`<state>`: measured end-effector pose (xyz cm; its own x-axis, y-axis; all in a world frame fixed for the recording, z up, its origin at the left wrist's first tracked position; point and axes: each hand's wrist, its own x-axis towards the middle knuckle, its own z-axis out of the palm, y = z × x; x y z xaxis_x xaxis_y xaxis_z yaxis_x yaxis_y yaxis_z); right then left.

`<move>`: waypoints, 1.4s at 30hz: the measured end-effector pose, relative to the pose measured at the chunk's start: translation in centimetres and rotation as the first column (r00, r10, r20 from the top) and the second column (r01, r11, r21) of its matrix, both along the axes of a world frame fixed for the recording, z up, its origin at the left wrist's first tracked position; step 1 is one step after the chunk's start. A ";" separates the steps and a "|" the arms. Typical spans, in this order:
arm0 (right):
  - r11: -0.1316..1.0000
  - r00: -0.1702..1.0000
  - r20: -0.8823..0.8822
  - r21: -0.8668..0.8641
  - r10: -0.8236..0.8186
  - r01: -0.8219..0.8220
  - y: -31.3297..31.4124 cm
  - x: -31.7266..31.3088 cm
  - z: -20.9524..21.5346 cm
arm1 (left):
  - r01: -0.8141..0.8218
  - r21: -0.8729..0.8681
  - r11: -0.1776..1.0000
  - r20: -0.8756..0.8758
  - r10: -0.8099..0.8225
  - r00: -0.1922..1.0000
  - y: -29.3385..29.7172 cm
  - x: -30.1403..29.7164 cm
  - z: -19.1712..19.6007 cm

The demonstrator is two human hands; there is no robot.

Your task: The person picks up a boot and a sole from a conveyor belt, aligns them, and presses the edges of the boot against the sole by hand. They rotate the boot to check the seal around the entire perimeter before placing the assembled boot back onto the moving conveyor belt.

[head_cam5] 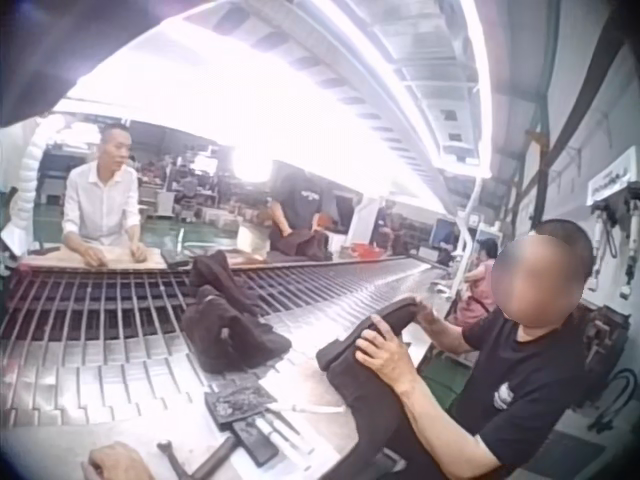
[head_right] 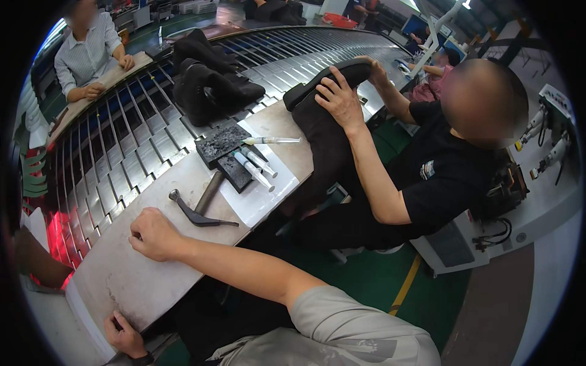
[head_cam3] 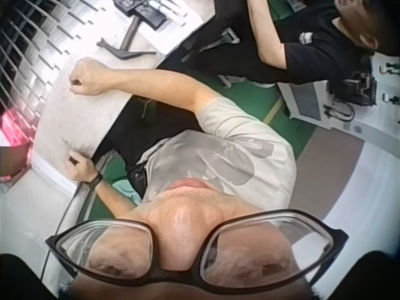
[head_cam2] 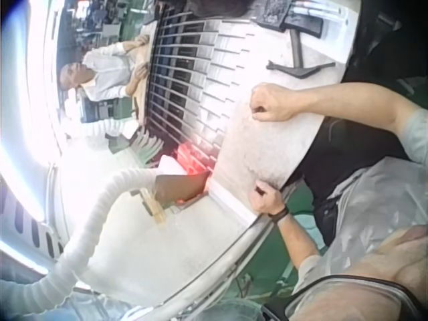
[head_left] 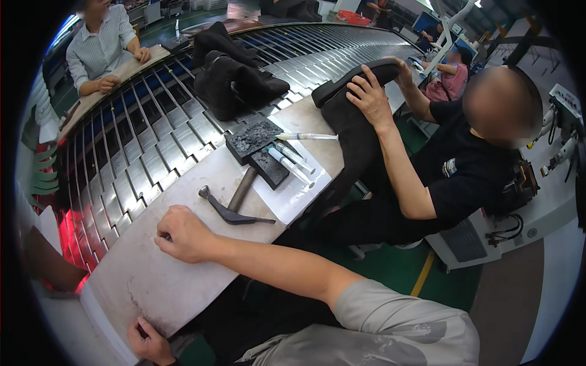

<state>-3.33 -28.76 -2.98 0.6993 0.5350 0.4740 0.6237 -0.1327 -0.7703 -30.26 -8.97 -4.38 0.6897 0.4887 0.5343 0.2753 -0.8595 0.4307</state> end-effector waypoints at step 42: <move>0.998 1.000 0.029 0.064 0.007 -0.009 0.0 -0.4 0.7 | -0.049 0.031 0.998 -0.051 0.050 0.997 -0.7 -1.0 2.0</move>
